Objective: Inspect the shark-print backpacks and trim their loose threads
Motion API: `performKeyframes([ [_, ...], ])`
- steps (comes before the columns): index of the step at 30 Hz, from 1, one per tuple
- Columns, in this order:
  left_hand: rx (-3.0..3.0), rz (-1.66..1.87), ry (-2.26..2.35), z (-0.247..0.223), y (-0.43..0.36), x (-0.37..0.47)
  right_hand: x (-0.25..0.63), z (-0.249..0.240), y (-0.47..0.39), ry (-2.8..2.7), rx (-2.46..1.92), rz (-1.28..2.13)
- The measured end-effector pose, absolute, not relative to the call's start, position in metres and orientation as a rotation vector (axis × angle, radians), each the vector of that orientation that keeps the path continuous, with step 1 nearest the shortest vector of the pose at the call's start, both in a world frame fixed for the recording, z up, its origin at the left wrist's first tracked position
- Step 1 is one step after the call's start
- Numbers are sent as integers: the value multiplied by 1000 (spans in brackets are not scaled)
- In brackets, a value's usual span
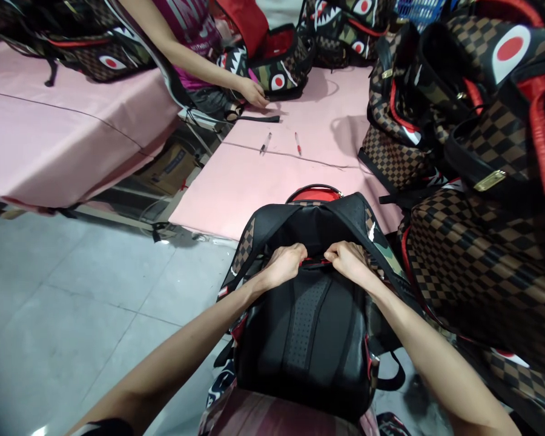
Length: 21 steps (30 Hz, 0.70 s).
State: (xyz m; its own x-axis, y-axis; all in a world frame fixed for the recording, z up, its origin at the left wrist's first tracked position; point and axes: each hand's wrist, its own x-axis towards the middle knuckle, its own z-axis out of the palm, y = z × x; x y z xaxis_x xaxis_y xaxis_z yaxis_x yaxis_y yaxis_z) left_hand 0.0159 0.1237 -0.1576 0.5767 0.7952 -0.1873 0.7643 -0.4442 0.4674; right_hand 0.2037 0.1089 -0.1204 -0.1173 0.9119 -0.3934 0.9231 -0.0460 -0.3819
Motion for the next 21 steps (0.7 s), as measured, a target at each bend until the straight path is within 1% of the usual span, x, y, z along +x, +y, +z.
performKeyframes([
  [4,2099,200,1395,-158,130,12,205,-124,111,2160,2090,-911],
  [5,2013,244,1346,-156,132,9,205,-124,111,2164,2099,-909],
  [9,1680,311,912,-148,137,0,204,-119,106,2177,2114,-878],
  [10,1666,300,920,-147,137,0,204,-118,103,2189,2116,-849],
  [13,1824,233,1234,-147,135,9,207,-116,94,2237,2130,-668],
  [15,1948,137,1346,-150,135,18,211,-117,88,2252,2126,-536],
  [21,1985,-53,1255,-155,149,35,216,-115,82,2211,2035,-444],
])
